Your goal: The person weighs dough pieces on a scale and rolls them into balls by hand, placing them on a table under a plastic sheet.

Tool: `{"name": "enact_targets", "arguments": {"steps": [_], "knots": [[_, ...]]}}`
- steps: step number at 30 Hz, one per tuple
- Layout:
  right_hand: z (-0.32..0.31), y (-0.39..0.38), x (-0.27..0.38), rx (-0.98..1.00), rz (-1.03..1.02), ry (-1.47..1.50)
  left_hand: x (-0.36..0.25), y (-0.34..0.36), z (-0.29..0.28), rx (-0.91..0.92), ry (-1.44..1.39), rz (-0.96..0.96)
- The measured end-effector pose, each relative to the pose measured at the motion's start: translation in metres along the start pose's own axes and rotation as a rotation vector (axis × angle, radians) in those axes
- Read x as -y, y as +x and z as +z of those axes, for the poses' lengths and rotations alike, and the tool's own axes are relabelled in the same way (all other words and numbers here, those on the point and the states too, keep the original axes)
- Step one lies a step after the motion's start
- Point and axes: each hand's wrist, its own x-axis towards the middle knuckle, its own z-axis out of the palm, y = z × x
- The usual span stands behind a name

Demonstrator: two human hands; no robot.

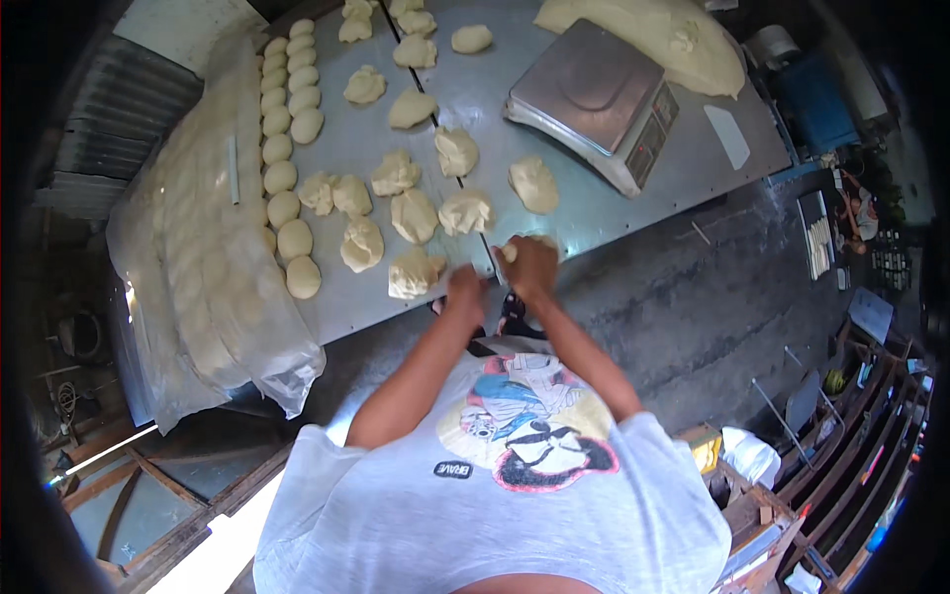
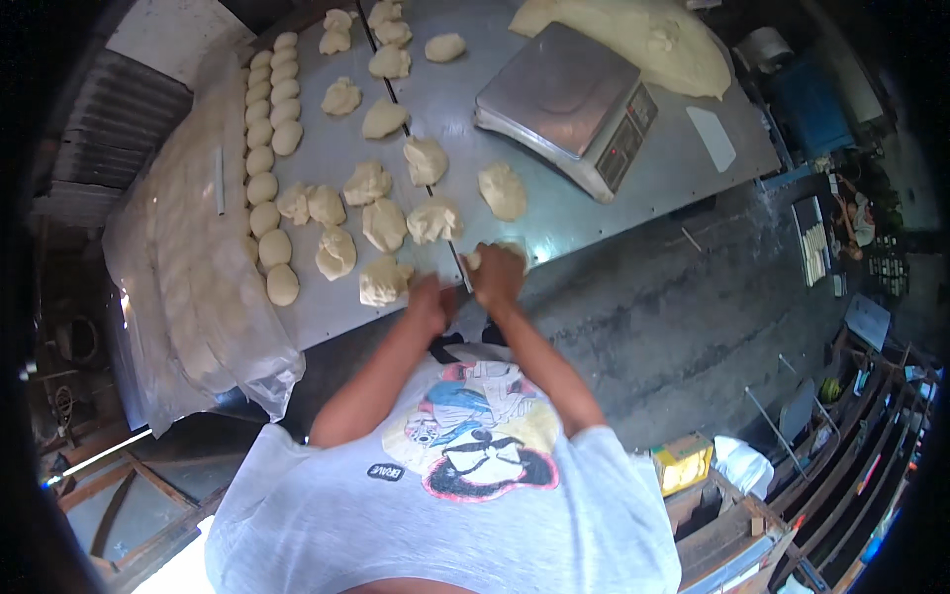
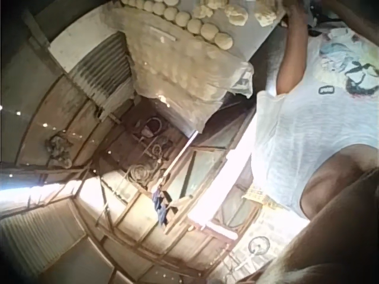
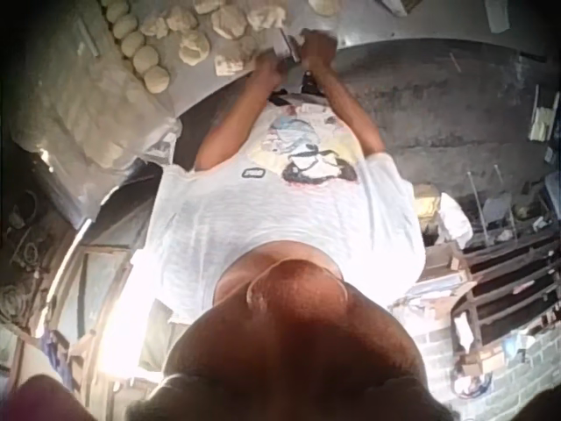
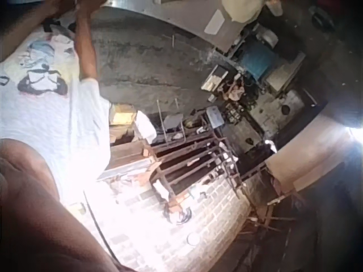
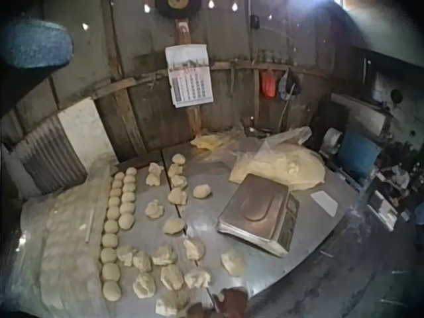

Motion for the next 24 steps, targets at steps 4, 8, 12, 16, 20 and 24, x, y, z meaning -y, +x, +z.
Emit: {"name": "enact_targets", "arguments": {"steps": [4, 8, 12, 16, 20, 24], "knots": [[-0.040, 0.016, 0.042, 0.066, 0.307, 1.035, -0.033, 0.010, 0.020, -0.096, -0.041, 0.062], [-0.124, 0.050, 0.101, -0.631, -0.196, 0.809, -0.118, -0.038, 0.098, 0.178, 0.535, 0.928], [-0.153, 0.039, 0.047, -0.553, -0.342, 0.464, -0.122, -0.026, 0.089, 0.432, 0.737, 1.228], [-0.020, 0.010, -0.048, -0.040, 0.148, -0.052, -0.013, -0.004, -0.027, 0.096, 0.732, 0.623], [-0.064, 0.004, -0.001, 0.599, -0.110, 1.029, -0.040, -0.052, -0.004, 0.195, 0.695, 0.849], [-0.084, 0.040, 0.077, 0.847, 0.029, 1.402, -0.088, -0.078, 0.030, 0.343, 0.644, 1.055]]}}
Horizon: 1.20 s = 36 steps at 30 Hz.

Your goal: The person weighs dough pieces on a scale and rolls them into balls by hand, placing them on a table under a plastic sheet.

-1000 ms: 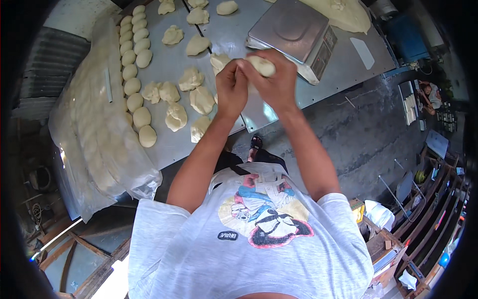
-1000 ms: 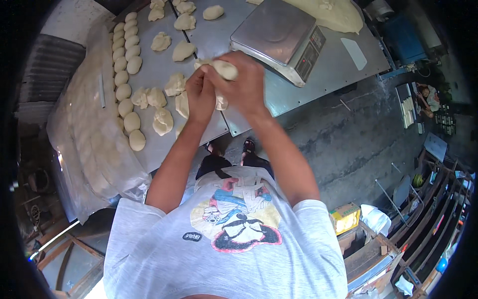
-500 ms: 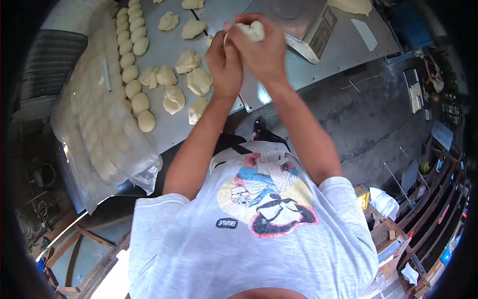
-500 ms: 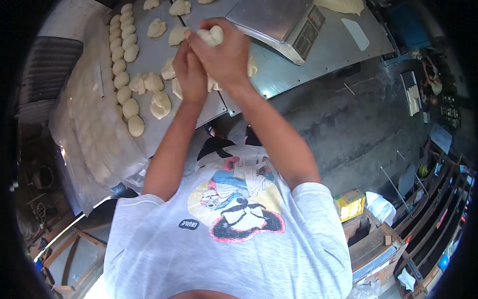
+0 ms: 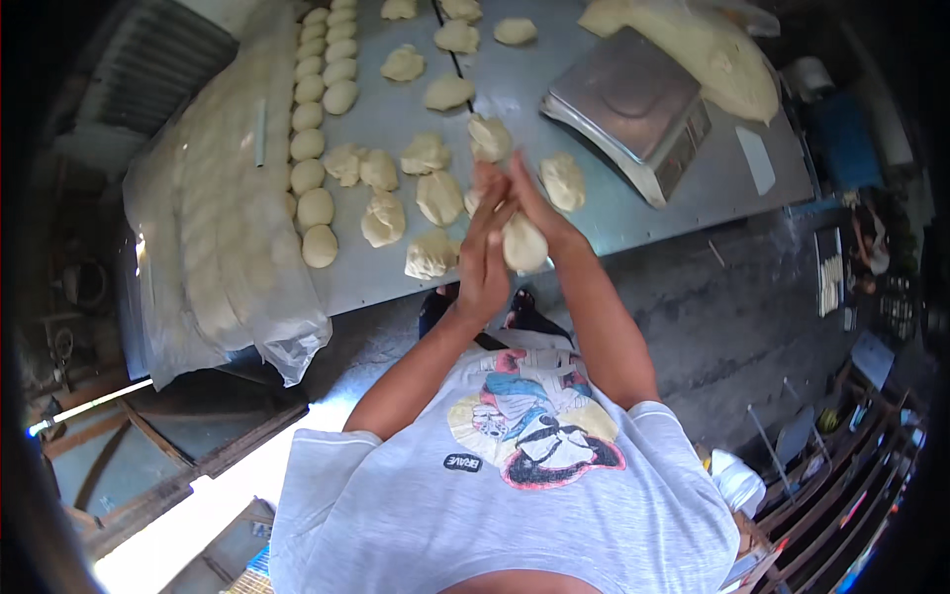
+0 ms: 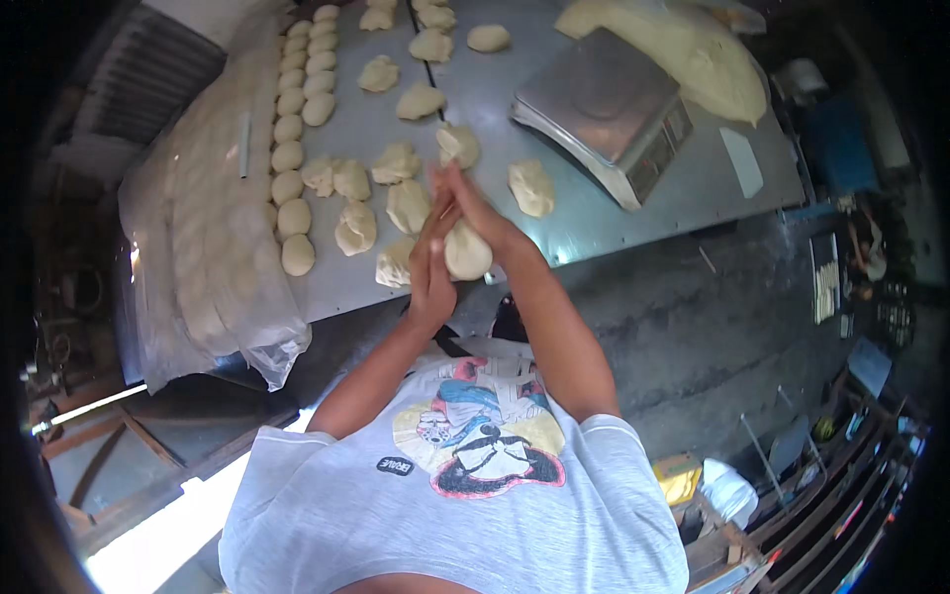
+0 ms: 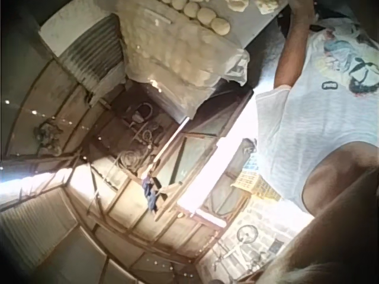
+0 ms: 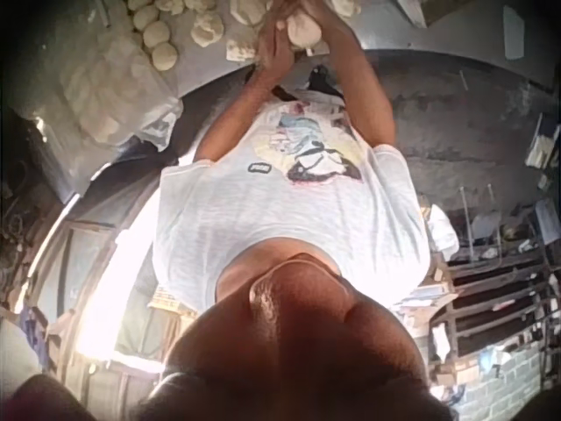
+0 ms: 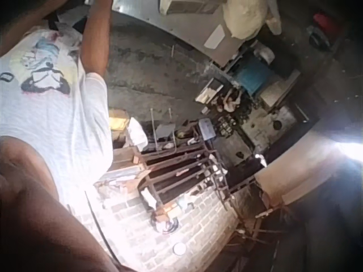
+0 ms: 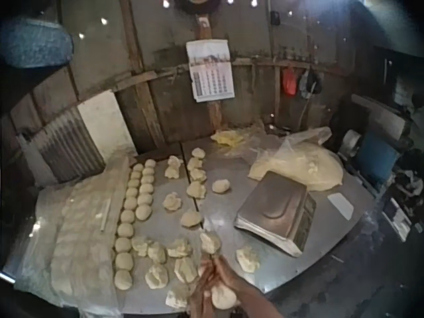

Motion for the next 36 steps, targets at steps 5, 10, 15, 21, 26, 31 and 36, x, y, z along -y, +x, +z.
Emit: {"name": "enact_targets", "arguments": {"steps": [5, 10, 15, 21, 26, 31, 36], "knots": [[0.051, 0.035, 0.050, -0.518, -0.691, -0.134, -0.033, 0.090, -0.054, 0.092, 0.334, -0.347], [0.078, 0.030, 0.071, -0.417, -0.731, -0.569, -0.036, 0.108, -0.118, 0.020, -0.099, -0.089], [0.147, 0.073, 0.061, 0.326, -0.678, -0.924, 0.002, 0.052, -0.141, 0.353, -1.015, -0.497], [0.171, 0.157, 0.038, -0.591, -0.528, -0.544, 0.056, 0.108, -0.230, 0.158, -0.523, -0.549], [0.237, 0.186, 0.080, -0.098, -0.173, 0.118, 0.029, 0.166, -0.298, -0.272, -0.534, -0.154], [0.236, 0.279, 0.103, -0.311, -1.067, -0.813, 0.067, 0.173, -0.360, -0.389, -0.676, -0.083], [0.122, 0.380, -0.023, -0.403, -0.710, -1.563, 0.138, 0.135, -0.336, -0.659, -0.540, -0.597]]}}
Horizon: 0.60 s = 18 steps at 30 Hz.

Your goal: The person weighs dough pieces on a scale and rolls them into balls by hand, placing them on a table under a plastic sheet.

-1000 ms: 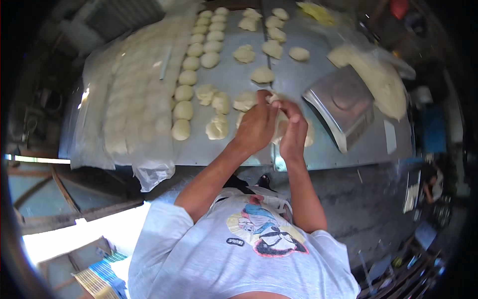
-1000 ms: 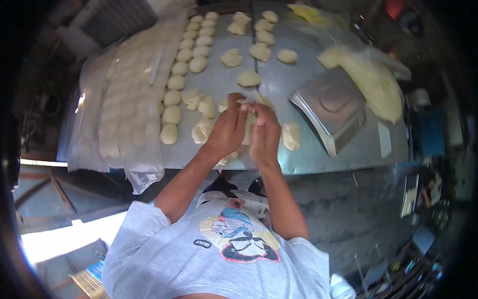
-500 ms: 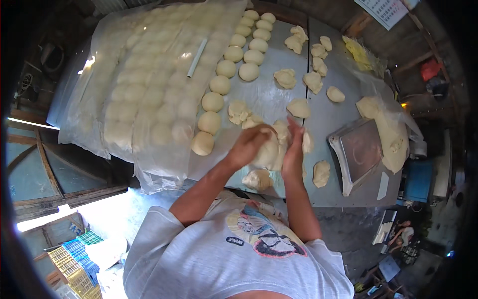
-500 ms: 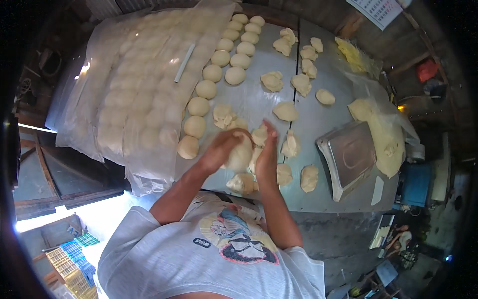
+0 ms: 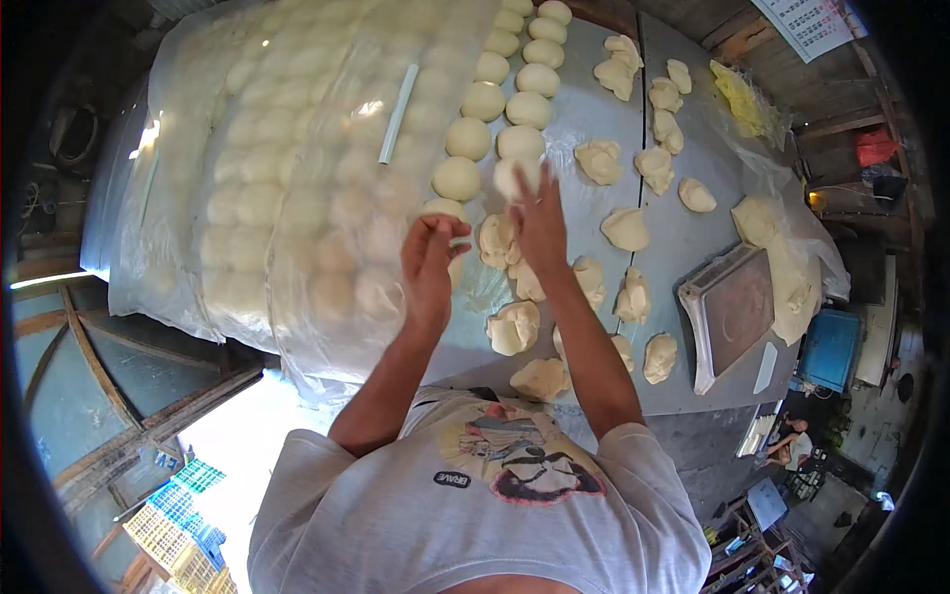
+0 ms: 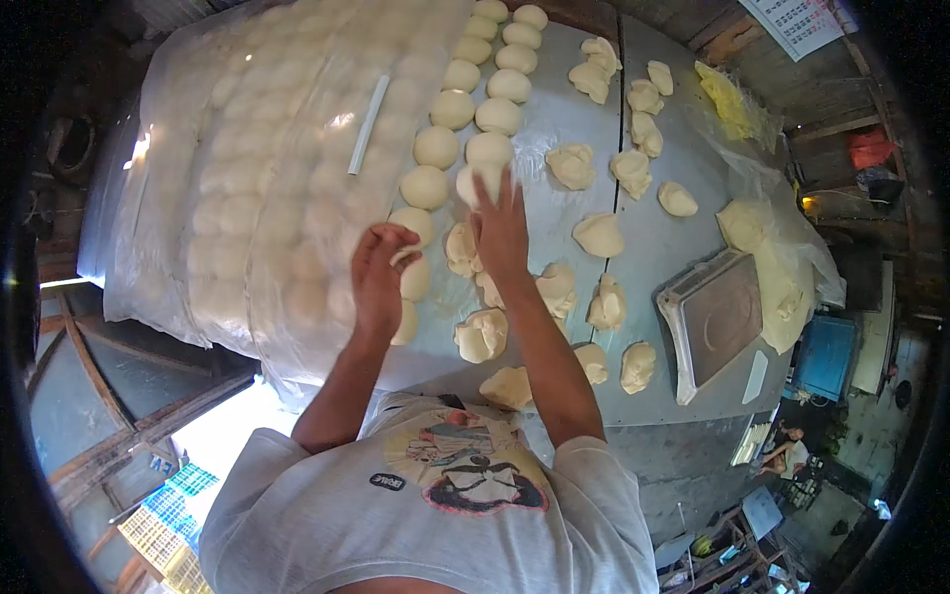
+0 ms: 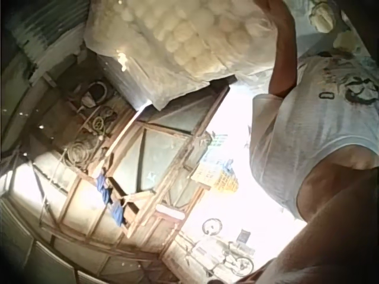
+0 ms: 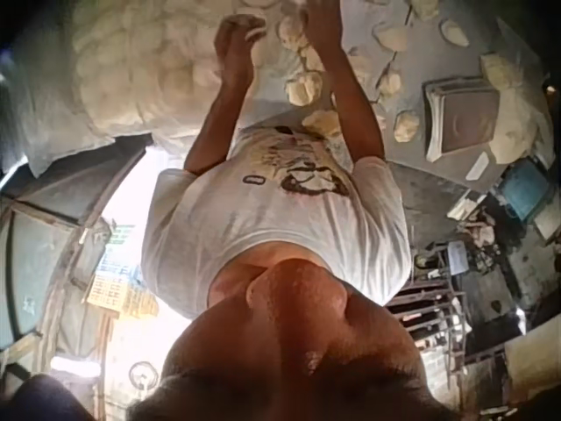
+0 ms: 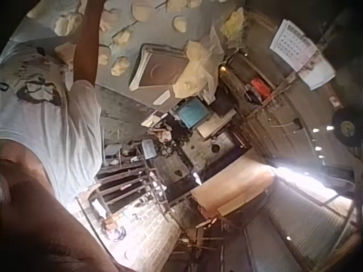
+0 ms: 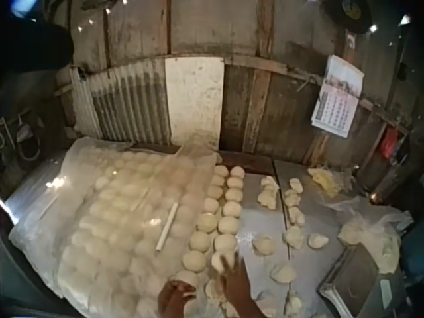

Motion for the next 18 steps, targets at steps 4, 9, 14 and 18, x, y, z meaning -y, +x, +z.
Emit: {"name": "enact_targets", "arguments": {"steps": [4, 9, 14, 18], "knots": [[0.009, -0.059, -0.011, 0.177, 0.059, -0.122, 0.072, 0.000, -0.039, 0.141, 0.507, -0.028], [-0.055, -0.146, -0.023, -0.058, 0.439, 0.391, 0.118, -0.002, -0.018, 0.211, 1.097, 0.311], [-0.109, -0.166, -0.027, -0.152, 0.727, 0.637, 0.135, 0.053, -0.003, 0.390, 1.309, 0.264], [-0.126, -0.175, -0.031, -0.100, 0.702, 0.783, 0.105, 0.059, -0.025, 0.242, 1.123, 0.352]]}}
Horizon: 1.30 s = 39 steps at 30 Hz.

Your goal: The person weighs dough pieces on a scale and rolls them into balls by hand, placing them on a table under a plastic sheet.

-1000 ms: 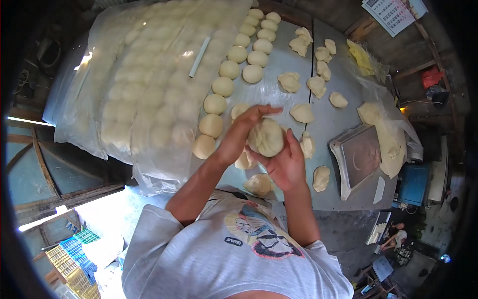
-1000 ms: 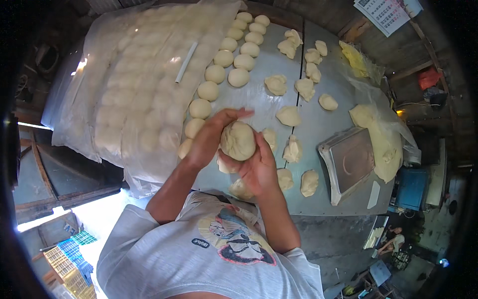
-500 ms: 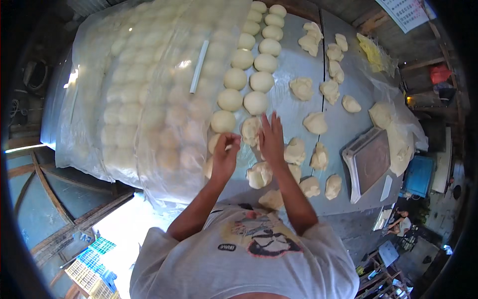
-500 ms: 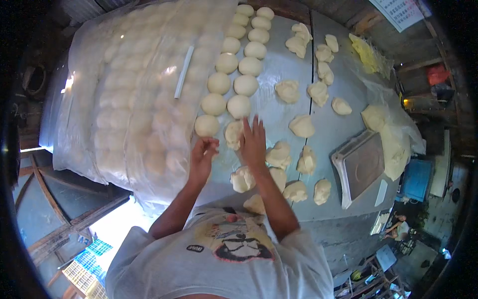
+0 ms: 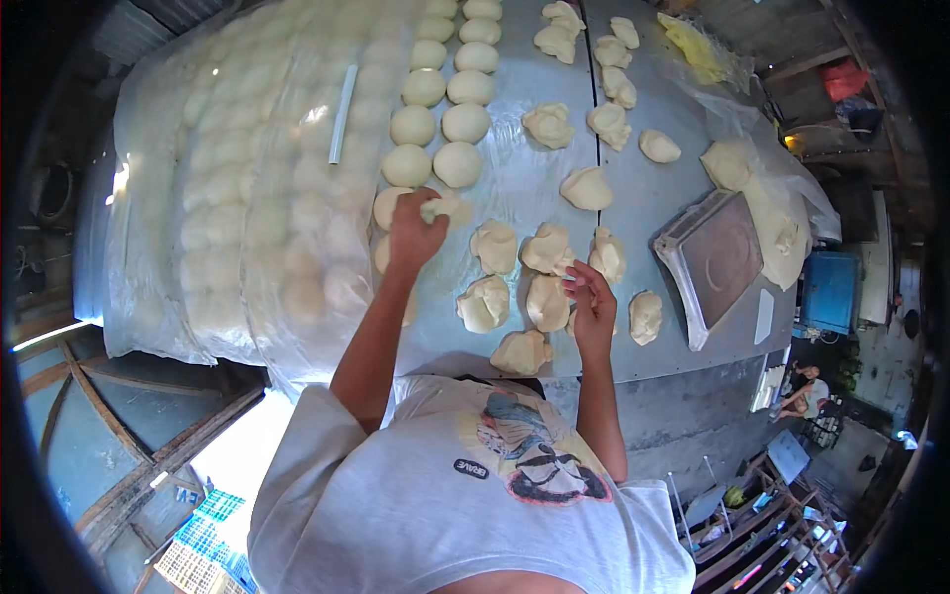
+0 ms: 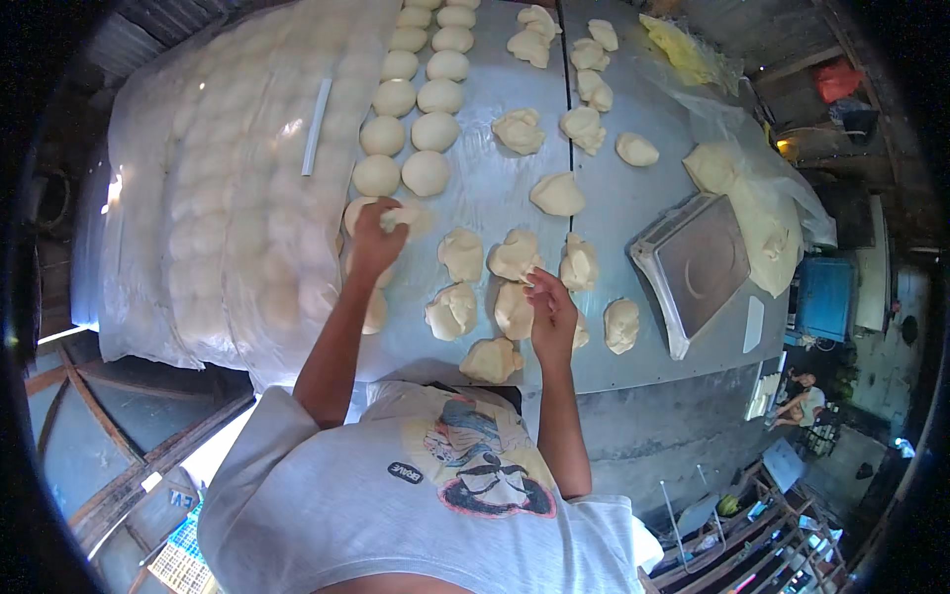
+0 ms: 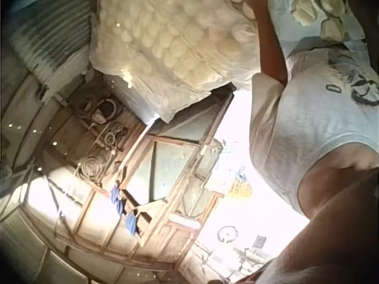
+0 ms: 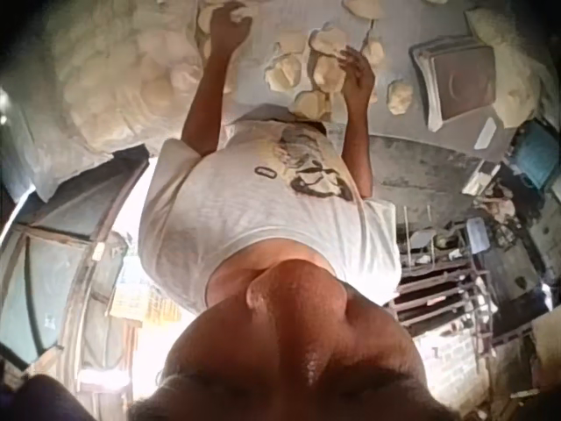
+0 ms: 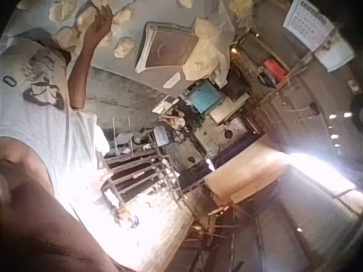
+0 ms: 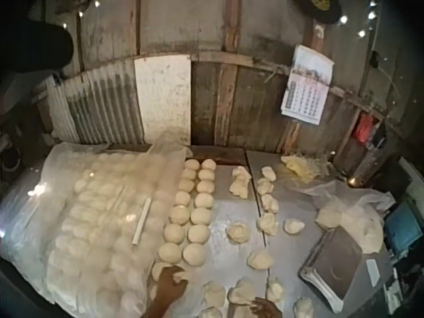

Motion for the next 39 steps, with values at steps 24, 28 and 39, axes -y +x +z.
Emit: {"name": "enact_targets", "arguments": {"steps": [24, 28, 39], "knots": [[-0.148, -0.094, 0.083, -0.160, -0.233, -0.244, -0.285, -0.248, 0.125, 0.101, -1.153, -0.104], [-0.204, -0.088, -0.011, -0.521, -0.660, -0.856, -0.217, -0.256, 0.149, 0.174, -1.201, -0.552], [-0.137, -0.100, 0.063, -0.416, -0.241, 0.193, -0.277, -0.216, 0.174, -0.194, -0.410, 0.054]]}}
